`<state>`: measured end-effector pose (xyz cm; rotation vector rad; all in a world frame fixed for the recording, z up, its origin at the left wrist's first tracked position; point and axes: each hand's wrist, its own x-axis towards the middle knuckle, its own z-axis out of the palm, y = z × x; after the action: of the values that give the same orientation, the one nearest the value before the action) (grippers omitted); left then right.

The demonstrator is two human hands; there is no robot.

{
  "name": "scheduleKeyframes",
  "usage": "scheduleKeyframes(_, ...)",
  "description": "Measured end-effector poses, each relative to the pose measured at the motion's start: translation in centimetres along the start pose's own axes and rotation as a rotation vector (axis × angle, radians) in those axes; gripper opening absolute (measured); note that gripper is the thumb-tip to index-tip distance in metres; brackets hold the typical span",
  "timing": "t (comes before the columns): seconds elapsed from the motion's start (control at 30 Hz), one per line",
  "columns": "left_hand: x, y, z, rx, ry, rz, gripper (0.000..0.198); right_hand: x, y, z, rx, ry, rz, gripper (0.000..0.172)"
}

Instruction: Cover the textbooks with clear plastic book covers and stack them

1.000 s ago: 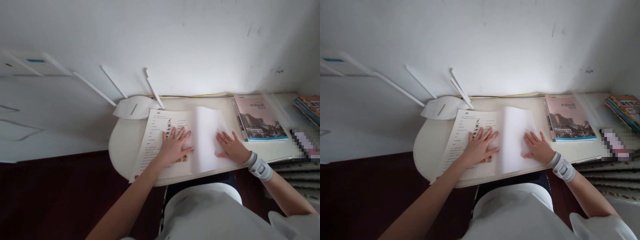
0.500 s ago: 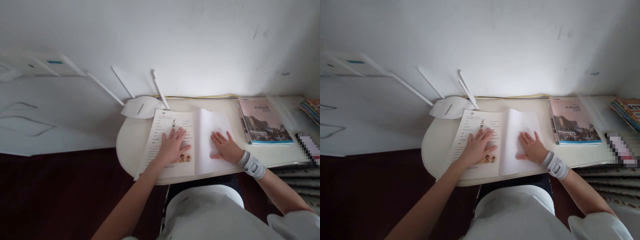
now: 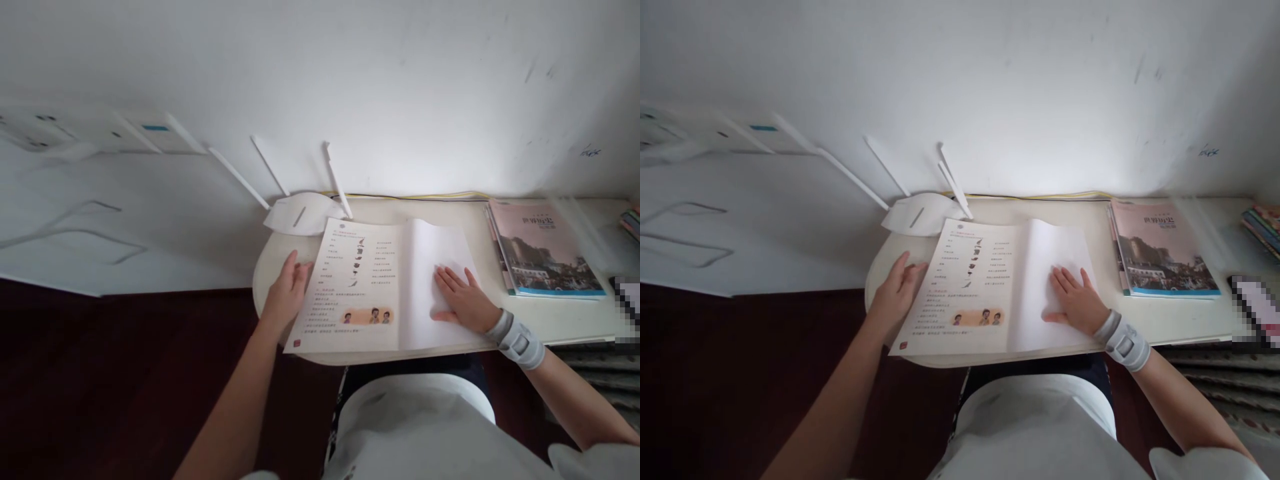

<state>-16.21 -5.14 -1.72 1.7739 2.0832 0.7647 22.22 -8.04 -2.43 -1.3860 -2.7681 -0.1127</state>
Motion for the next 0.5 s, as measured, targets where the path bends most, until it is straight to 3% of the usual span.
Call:
scheduleKeyframes(0.27, 1.0, -2.8, 0.8, 0.303, 0.012, 0.211, 0.054, -0.2, 0.4, 0.0, -0.006, 0.024, -0.031, 0.082)
scheduleKeyframes(0.5, 0.8, -3.1, 0.7, 0.399, -0.060, 0.224, 0.044, -0.9, 1.2, 0.0, -0.027, 0.027, -0.027, 0.082)
